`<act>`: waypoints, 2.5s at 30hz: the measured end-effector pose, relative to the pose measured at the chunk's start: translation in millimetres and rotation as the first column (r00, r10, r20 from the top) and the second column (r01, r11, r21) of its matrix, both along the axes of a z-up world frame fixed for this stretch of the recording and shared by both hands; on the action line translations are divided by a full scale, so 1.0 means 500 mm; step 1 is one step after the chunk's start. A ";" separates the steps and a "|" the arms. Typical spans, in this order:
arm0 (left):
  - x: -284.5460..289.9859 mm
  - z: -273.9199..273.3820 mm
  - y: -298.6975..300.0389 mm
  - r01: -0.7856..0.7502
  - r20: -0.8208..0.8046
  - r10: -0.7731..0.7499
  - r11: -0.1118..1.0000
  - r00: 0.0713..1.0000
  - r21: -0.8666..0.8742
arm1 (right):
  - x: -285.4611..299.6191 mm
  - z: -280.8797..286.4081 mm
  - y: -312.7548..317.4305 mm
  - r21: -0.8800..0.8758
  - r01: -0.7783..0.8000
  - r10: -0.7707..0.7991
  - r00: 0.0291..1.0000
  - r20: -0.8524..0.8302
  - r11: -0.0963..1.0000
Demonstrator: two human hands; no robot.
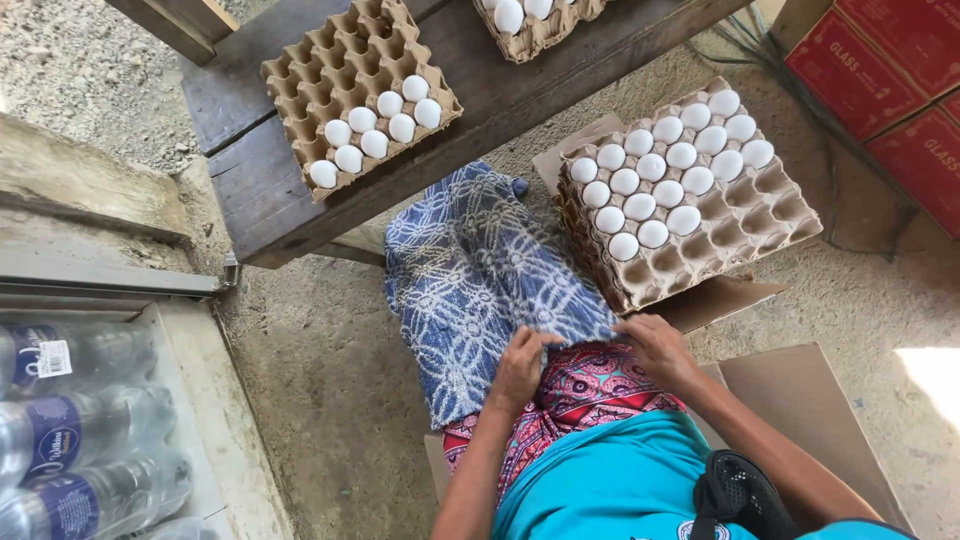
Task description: Sort and arrange eggs into cardboard trays.
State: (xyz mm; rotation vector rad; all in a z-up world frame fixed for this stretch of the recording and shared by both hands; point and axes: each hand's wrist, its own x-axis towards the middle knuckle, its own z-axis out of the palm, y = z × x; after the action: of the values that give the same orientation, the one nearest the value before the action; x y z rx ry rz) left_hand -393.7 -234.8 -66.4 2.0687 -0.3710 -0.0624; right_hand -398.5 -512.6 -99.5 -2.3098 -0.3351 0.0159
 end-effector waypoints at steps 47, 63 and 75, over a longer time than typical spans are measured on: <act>-0.132 -0.025 0.365 -0.233 -0.447 0.354 0.924 0.822 0.304 | -0.051 0.056 -0.072 -0.205 -0.149 0.091 0.958 -0.270 0.967; 0.076 -0.095 0.117 -0.412 -0.546 0.070 0.737 0.835 -0.536 | 0.217 0.102 -0.143 -0.219 0.397 -0.373 0.916 0.146 0.891; 0.055 -0.277 0.106 -0.673 -0.726 0.022 0.395 0.687 -0.625 | 0.259 -0.023 -0.194 -0.275 0.274 -0.243 0.960 0.142 0.922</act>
State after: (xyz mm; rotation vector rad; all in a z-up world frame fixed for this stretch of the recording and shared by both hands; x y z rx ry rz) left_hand -366.3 -181.7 -204.8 0.9102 0.4675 -0.2260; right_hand -268.9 -609.8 -111.1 -2.6390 -0.0788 -0.2026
